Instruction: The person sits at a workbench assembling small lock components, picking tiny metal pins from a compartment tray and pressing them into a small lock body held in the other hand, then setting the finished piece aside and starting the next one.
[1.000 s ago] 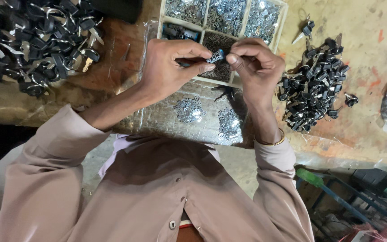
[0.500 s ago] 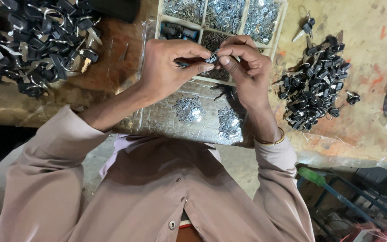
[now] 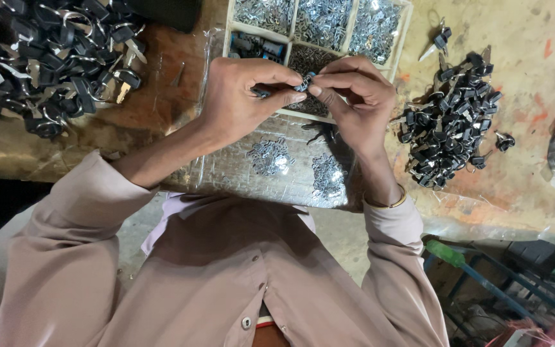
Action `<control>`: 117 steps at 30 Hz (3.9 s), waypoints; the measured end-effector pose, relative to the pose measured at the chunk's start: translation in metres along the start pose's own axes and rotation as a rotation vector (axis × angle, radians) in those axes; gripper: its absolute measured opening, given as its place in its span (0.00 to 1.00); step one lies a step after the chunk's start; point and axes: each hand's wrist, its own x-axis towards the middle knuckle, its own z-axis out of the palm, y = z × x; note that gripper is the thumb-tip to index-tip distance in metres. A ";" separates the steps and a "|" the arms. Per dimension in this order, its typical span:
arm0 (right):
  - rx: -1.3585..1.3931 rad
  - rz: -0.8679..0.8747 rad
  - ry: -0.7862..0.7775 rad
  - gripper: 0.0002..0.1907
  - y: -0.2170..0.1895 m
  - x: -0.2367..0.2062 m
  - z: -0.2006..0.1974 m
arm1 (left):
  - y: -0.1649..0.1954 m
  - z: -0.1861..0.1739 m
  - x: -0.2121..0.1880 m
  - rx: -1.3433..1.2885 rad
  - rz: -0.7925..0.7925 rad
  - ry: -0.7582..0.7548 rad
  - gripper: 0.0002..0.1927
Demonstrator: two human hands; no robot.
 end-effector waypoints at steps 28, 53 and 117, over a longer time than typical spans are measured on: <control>-0.068 -0.049 -0.024 0.10 0.007 -0.001 -0.003 | -0.006 0.002 0.000 0.082 0.065 -0.007 0.09; -0.241 0.015 -0.021 0.04 0.000 0.001 -0.003 | 0.001 -0.002 -0.001 0.002 -0.041 -0.004 0.11; 0.102 0.089 -0.053 0.06 -0.004 -0.008 0.013 | 0.001 -0.005 -0.002 -0.085 -0.037 -0.024 0.10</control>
